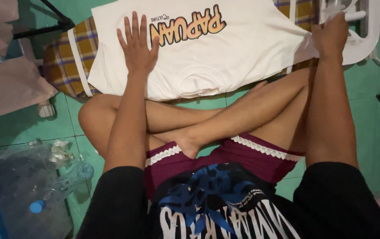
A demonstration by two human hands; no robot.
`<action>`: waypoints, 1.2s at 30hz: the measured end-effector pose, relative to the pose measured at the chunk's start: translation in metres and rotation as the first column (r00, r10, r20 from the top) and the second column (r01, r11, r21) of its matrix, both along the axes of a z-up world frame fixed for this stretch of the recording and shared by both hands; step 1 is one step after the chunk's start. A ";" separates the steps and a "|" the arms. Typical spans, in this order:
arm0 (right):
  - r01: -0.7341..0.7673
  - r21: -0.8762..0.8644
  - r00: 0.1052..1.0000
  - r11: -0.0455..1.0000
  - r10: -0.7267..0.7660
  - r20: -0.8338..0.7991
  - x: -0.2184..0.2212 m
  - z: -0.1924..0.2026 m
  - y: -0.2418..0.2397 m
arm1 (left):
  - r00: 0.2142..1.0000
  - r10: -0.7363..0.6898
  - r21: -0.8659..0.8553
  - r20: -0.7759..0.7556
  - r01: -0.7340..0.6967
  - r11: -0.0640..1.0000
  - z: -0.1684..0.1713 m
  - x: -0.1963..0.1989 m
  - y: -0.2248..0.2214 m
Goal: Using a lint roller to clean t-shirts and then folding them.
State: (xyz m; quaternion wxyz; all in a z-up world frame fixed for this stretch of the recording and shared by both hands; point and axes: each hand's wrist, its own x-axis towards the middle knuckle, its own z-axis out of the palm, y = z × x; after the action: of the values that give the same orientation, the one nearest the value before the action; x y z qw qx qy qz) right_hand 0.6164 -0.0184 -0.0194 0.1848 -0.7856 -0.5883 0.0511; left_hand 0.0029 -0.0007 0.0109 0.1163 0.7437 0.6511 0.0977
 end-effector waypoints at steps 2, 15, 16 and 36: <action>-0.052 0.033 0.992 0.998 0.056 -0.116 -0.043 0.034 0.004 | 1.000 -0.002 0.046 -0.015 0.003 0.999 -0.008 -0.001 0.001; -0.171 -0.005 0.907 0.985 0.155 -0.392 -0.129 -0.003 0.094 | 1.000 -0.006 0.072 -0.019 0.007 0.997 -0.009 -0.002 0.002; -0.175 -0.016 0.904 0.984 0.155 -0.397 -0.134 0.010 0.094 | 1.000 -0.001 0.060 -0.022 0.003 0.998 -0.009 -0.002 0.002; -0.368 -0.224 0.924 0.902 0.328 -0.198 -0.226 -0.017 0.061 | 1.000 0.001 0.087 -0.027 0.001 0.996 -0.009 0.000 0.002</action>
State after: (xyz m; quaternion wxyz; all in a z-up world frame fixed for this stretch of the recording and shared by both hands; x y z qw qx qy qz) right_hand 0.3906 0.0426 -0.0363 0.1147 -0.6784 -0.6914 0.2203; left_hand 0.0026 0.0012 0.0014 0.0752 0.7492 0.6478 0.1159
